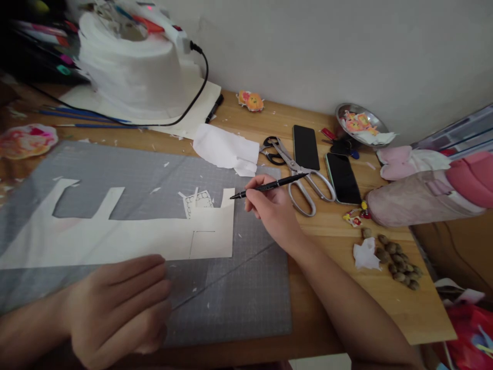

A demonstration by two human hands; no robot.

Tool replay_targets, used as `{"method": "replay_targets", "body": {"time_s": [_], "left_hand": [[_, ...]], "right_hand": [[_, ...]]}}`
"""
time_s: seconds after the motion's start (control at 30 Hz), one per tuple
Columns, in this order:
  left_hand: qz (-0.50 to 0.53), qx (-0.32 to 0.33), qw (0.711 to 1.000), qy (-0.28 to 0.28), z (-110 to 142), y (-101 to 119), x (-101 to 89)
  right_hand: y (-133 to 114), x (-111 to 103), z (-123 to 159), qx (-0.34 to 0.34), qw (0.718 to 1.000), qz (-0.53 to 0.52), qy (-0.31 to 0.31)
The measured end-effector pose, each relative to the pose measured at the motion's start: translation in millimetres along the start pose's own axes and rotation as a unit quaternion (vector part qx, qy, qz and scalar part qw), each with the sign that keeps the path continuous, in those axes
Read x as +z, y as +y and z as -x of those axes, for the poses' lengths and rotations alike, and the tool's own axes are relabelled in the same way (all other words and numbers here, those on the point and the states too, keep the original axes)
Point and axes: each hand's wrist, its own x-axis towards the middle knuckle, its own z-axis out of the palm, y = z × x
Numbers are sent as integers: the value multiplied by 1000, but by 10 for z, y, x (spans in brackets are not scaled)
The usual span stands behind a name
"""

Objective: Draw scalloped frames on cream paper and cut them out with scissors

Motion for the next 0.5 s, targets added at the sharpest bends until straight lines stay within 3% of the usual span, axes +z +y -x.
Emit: {"method": "replay_targets", "body": {"time_s": [0.1,0.17,0.37,0.5], "left_hand": [[-8,143,989,-39,-49,19,2],[-6,180,981,-67,-75,20,15],[11,119,984,-135,-69,-65,43],[3,61,987,-150,-54,-134,66]], "right_hand": [[61,42,2,14,1000,4,-13],[97,71,13,21,999,7,-23],[269,142,63,17,999,15,-44],[352,181,88,-28,996,71,-45]]}}
